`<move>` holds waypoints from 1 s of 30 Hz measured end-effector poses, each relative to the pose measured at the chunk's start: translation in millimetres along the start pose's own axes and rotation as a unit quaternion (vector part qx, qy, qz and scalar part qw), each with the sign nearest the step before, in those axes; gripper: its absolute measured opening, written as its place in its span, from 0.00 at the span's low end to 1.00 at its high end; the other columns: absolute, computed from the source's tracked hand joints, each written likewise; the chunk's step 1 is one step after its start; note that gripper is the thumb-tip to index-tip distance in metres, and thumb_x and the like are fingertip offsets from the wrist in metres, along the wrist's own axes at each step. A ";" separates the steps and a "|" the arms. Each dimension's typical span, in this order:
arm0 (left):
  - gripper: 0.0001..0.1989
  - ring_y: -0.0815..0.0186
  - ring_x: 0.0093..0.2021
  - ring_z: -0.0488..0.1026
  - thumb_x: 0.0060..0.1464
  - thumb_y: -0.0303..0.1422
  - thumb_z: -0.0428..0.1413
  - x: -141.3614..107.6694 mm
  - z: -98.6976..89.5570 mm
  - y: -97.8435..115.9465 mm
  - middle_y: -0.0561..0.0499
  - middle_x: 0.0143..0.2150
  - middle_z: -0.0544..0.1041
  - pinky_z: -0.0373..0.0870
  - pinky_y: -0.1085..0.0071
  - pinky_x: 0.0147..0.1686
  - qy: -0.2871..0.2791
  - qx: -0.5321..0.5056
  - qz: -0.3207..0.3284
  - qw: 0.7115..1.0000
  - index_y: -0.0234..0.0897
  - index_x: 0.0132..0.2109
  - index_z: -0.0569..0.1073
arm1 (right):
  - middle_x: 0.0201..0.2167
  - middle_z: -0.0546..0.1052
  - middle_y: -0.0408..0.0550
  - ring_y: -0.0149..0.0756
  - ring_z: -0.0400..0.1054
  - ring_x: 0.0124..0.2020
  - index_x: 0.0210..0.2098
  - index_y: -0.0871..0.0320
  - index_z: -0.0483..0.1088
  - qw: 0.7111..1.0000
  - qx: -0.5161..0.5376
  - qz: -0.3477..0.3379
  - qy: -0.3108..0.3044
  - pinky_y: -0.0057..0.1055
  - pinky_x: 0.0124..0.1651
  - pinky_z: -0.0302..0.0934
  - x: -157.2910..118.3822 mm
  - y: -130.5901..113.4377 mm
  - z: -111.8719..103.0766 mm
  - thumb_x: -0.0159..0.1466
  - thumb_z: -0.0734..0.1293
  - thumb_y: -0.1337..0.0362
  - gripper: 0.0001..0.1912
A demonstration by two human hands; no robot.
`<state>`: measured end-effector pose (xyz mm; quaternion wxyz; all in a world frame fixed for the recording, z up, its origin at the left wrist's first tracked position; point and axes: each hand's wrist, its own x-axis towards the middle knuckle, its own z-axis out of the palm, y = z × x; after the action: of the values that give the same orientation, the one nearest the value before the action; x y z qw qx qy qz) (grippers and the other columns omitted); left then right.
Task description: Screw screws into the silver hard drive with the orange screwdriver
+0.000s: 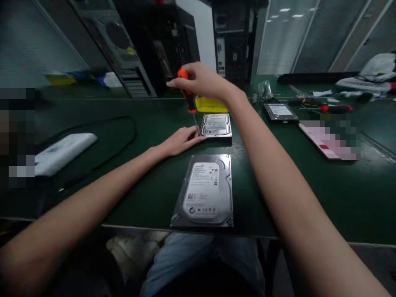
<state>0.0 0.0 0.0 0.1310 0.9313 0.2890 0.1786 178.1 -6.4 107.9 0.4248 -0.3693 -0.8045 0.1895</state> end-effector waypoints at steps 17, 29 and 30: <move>0.19 0.64 0.31 0.67 0.61 0.49 0.46 0.8 0.0 -1.1 0.50 0.31 0.70 0.61 0.67 0.33 0.006 0.019 0.005 1.000 0.38 0.34 0.65 | 0.17 0.68 0.40 0.27 0.60 0.20 0.20 0.54 0.65 0.998 -0.009 -0.053 0.014 0.26 0.21 0.55 3.1 5.9 -1.2 0.58 0.71 0.49 0.19; 0.26 0.55 0.49 0.64 0.57 0.57 0.46 -0.2 0.7 -11.8 0.46 0.46 0.70 0.58 0.57 0.50 0.037 0.074 -0.024 0.996 0.37 0.37 0.71 | 0.17 0.68 0.45 0.30 0.66 0.23 0.24 0.60 0.68 0.994 0.046 0.101 -0.017 0.26 0.25 0.59 -7.0 0.0 -12.8 0.56 0.72 0.47 0.21; 0.26 0.55 0.49 0.64 0.57 0.57 0.46 -0.4 0.5 -11.4 0.46 0.46 0.70 0.58 0.57 0.50 0.036 0.073 -0.023 0.996 0.37 0.37 0.70 | 0.17 0.69 0.46 0.30 0.66 0.22 0.24 0.60 0.68 0.994 0.020 0.109 -0.022 0.26 0.25 0.58 -7.9 -0.8 -14.2 0.57 0.70 0.46 0.22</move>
<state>-5.7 8.8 -4.6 0.0564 0.9245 0.3272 0.1872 192.3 -13.0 112.1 0.3914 -0.4422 -0.7642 0.2593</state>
